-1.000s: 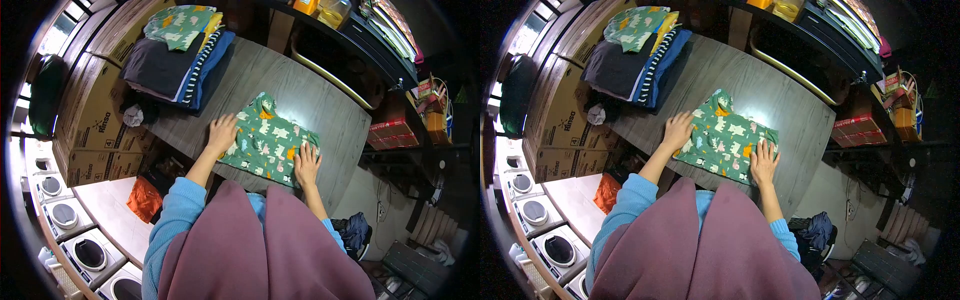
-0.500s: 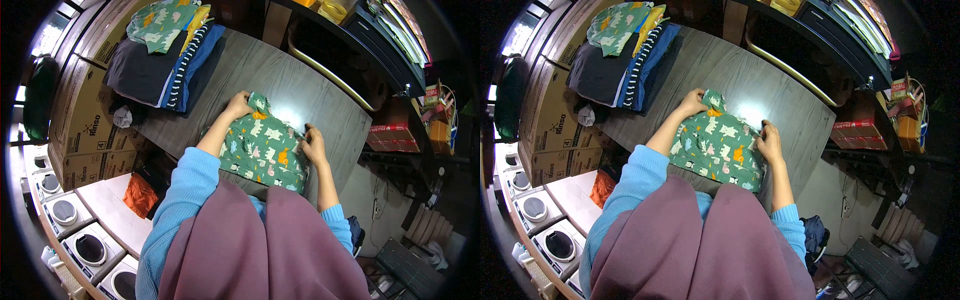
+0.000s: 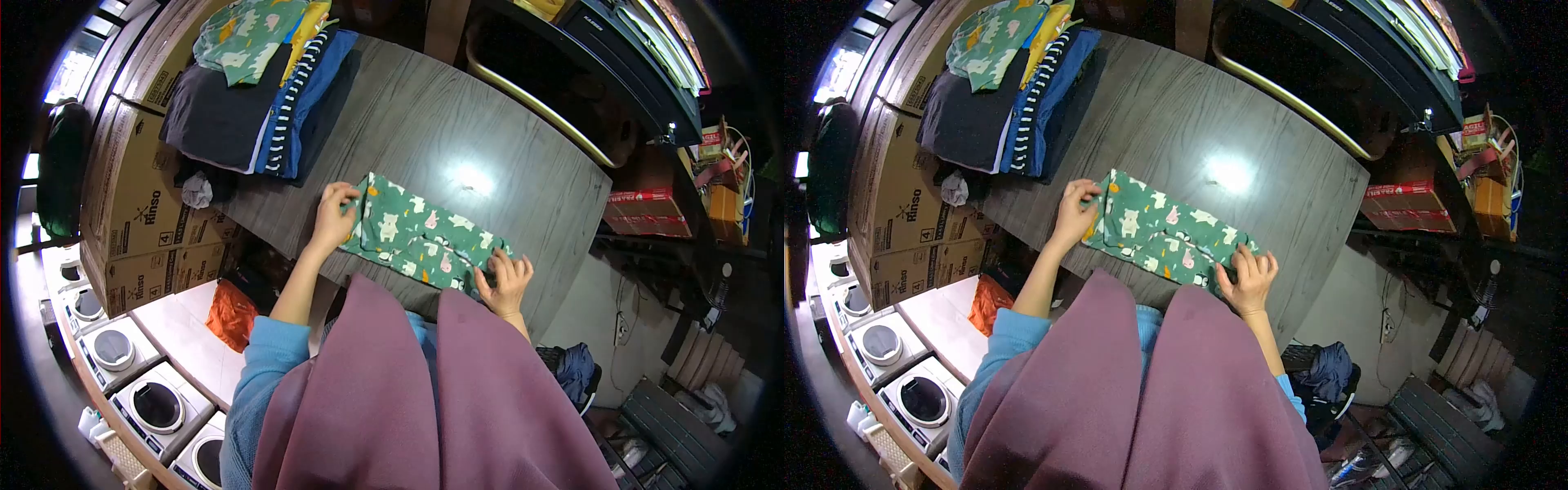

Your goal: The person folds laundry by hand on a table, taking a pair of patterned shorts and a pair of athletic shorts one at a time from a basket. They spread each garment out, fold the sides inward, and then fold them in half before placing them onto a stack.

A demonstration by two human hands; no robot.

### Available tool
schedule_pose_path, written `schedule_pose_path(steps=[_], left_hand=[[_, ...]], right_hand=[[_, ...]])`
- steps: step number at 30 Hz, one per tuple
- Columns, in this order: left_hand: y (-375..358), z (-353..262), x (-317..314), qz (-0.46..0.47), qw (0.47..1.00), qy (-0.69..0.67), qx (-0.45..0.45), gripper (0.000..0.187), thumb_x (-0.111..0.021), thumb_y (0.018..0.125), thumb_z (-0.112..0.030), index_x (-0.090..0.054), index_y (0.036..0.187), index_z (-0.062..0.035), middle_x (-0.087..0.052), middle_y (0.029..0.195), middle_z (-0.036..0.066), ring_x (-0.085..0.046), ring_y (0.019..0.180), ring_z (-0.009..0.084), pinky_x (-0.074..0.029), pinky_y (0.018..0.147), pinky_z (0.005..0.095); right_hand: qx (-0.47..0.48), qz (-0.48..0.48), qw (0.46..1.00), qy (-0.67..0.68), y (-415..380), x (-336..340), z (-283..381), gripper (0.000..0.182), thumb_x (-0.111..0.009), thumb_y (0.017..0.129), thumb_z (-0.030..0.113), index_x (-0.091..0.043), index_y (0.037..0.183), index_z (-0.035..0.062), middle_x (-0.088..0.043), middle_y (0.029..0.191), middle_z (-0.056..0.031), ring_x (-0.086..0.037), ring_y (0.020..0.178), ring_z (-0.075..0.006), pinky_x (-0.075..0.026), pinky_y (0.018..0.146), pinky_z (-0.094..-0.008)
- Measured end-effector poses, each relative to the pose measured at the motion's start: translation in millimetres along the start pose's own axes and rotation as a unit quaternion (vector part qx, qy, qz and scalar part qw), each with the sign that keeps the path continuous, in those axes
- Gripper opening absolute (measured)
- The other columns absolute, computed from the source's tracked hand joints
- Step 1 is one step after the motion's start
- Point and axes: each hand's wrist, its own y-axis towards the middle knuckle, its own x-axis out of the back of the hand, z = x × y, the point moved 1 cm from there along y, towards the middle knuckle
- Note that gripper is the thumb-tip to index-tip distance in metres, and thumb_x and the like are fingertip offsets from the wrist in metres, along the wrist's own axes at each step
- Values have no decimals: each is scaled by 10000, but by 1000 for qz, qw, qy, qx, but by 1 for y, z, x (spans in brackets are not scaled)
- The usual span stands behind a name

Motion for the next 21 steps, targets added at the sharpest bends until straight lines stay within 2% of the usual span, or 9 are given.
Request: schedule_pose_path(steps=[1, 2, 5, 6, 8, 13, 14, 18, 21], left_hand=[[2, 2, -3, -36, 999, -9, 26, 188, -631, 742, 14, -629, 928, -16, -567, 1061, 107, -608, 923, 236, -492, 772, 318], [9, 2, -8, -82, 996, -14, 33, 187, -658, 784, -97, -631, 943, -1, -629, 935, 110, -640, 808, 227, -502, 704, 322], [30, -9, -29, -79, 987, -10, 141, 277, -669, 799, -259, -637, 948, -27, -672, 848, 131, -657, 810, 288, -500, 708, 379], [36, -9, -34, -56, 988, 26, 143, 291, -670, 798, -286, -640, 939, -34, -676, 833, 130, -659, 806, 293, -499, 705, 384], [45, -4, -43, -7, 985, 97, 146, 322, -672, 797, -341, -646, 923, -46, -684, 801, 128, -662, 799, 303, -499, 700, 394], [45, 8, -45, -33, 987, 41, 151, 248, -656, 812, -284, -629, 888, -49, -669, 845, 127, -641, 822, 321, -488, 714, 421], [44, 6, -45, -23, 987, 40, 152, 244, -651, 815, -277, -621, 901, -51, -663, 875, 129, -633, 846, 322, -483, 727, 424], [33, -6, -52, -179, 974, 141, -14, 285, -623, 818, -225, -555, 1044, -65, -561, 1014, 127, -537, 1000, 333, -431, 841, 440], [16, -36, -58, -106, 972, 178, -114, 300, -606, 838, -236, -550, 1062, -45, -578, 1050, 126, -549, 996, 321, -419, 848, 424]], right_hand=[[-10, -14, 1000, -3, 1, 0, 6, 330, -739, 705, 259, -611, 924, 47, -634, 1062, -69, -546, 888, -230, -306, 993, -468], [-26, -3, 1000, -3, 3, -3, 10, 326, -702, 751, 265, -609, 966, 38, -610, 1147, -87, -540, 975, -251, -262, 1042, -497], [-26, 11, 999, -33, 15, -13, 17, 308, -651, 801, 270, -606, 1004, 43, -586, 1186, -94, -512, 1074, -274, -248, 1052, -516], [-35, 36, 998, -37, 16, -17, 17, 316, -609, 838, 273, -598, 1056, 45, -566, 1224, -100, -478, 1149, -295, -231, 1059, -543], [-57, 43, 993, -99, 11, -24, 9, 303, -603, 842, 270, -615, 1042, 43, -571, 1223, -104, -480, 1153, -302, -224, 1059, -555], [-205, 9, 963, -177, -9, -14, -22, 247, -595, 839, 245, -658, 911, 17, -586, 1207, -128, -492, 1143, -332, -249, 1038, -574], [-201, 2, 962, -187, -10, -10, -27, 258, -603, 829, 239, -642, 921, 2, -579, 1212, -147, -491, 1136, -346, -292, 1023, -537], [-208, -18, 975, -73, 10, -7, -24, 260, -618, 815, 204, -609, 971, -4, -533, 1265, -174, -471, 1150, -360, -339, 999, -460], [-202, 14, 974, -97, 17, -21, -21, 266, -619, 817, 191, -602, 1001, 0, -504, 1300, -170, -468, 1151, -362, -350, 983, -477]])
